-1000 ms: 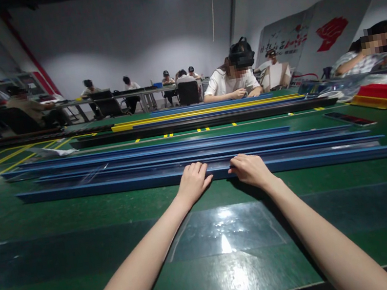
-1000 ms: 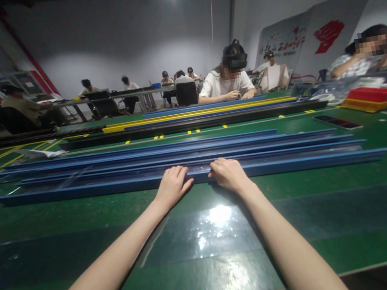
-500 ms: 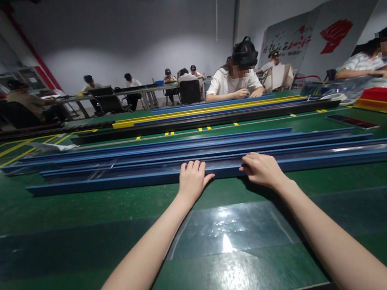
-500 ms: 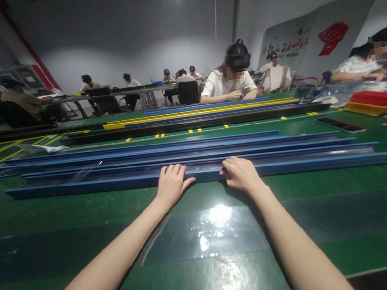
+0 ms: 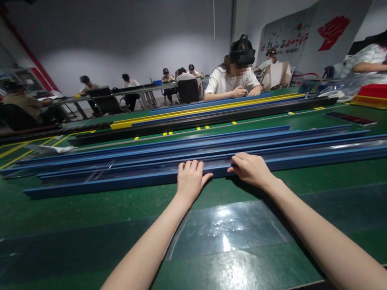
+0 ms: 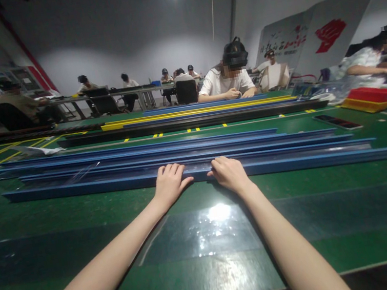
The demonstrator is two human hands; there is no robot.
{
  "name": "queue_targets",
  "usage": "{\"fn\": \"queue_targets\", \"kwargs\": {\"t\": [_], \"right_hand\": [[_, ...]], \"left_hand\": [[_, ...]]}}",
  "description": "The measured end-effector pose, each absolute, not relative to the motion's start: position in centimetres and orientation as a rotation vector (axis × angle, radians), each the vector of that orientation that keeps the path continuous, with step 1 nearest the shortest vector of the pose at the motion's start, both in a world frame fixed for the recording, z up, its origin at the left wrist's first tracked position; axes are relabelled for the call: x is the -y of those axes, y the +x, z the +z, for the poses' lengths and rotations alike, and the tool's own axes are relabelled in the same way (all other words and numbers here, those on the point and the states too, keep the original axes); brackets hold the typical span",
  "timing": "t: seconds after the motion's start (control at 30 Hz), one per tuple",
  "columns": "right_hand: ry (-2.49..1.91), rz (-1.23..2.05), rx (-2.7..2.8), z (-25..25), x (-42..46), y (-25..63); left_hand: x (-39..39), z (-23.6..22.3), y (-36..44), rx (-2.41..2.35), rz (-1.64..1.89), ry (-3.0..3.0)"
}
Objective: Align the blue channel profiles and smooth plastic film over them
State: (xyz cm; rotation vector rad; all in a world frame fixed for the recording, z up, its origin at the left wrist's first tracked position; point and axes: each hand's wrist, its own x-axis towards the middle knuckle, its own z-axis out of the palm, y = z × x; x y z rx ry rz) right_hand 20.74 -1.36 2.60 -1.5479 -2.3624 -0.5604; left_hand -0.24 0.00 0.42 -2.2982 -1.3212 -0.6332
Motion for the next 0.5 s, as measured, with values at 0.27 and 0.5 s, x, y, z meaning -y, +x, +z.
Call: {"fn": "queue_targets", "kwargs": {"t": [0.27,0.5], "right_hand": [[-1.575,-0.537,2.407,3.3,1.5,20.8],[-1.691,-0.523,2.358,3.7,1.8,22.1]], "left_hand": [[0.1,0.5,-0.3,1.286,-0.65,-2.304],[0.2,0.7,-0.3,1.294,-0.638,-2.316]]}}
